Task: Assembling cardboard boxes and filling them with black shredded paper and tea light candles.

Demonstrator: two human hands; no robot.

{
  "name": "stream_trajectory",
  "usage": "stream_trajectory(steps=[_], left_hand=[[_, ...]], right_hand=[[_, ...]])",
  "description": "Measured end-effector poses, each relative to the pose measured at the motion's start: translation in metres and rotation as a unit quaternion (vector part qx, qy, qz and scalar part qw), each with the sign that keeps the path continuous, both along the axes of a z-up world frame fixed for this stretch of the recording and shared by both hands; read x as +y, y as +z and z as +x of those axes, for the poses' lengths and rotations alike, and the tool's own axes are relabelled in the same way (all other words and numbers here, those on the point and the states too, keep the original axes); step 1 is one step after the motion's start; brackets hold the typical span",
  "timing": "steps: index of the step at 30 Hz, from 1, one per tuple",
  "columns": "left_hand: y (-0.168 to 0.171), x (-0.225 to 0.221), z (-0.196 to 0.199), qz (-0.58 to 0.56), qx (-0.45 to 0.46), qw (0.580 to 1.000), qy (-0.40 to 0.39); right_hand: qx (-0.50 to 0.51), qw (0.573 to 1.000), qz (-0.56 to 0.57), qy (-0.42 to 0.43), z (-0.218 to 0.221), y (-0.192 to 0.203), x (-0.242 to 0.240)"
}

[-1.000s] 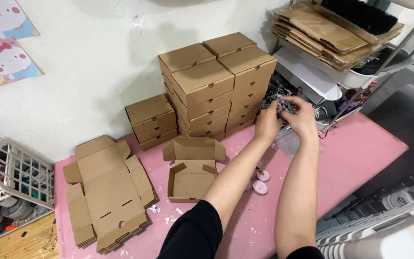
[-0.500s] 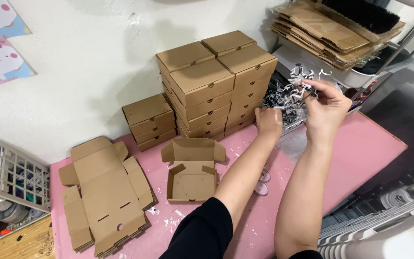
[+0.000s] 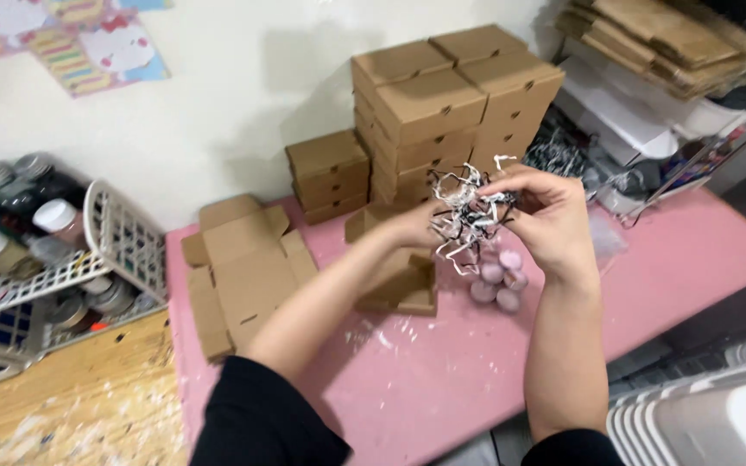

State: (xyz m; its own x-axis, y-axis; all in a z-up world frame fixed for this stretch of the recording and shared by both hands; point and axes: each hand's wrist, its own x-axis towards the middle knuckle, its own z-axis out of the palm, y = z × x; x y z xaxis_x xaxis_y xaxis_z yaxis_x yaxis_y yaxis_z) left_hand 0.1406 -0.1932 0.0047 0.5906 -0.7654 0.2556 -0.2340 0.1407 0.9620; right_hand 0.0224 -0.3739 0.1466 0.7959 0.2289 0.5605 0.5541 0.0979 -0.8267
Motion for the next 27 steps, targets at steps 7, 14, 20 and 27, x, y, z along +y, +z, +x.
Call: stream_trajectory(steps=[7,14,20,27], left_hand=[[0.012,0.121,-0.06,0.098,-0.163,0.973,0.128],[0.028,0.156,-0.101,0.359,-0.203,0.899,0.146],[0.025,0.14,-0.115,0.448,-0.221,0.833,0.237],[-0.004,0.12,-0.121,0.298,-0.423,0.783,0.345]], right_hand=[[0.053,0.995,0.043,0.068,0.002,-0.053,0.042],[0.141,0.966,-0.212,0.044,0.018,-0.105,0.073],[-0.028,0.889,-0.456,0.021,0.013,-0.098,0.085],[0.042,0.86,-0.503,0.077,-0.001,-0.068,0.087]])
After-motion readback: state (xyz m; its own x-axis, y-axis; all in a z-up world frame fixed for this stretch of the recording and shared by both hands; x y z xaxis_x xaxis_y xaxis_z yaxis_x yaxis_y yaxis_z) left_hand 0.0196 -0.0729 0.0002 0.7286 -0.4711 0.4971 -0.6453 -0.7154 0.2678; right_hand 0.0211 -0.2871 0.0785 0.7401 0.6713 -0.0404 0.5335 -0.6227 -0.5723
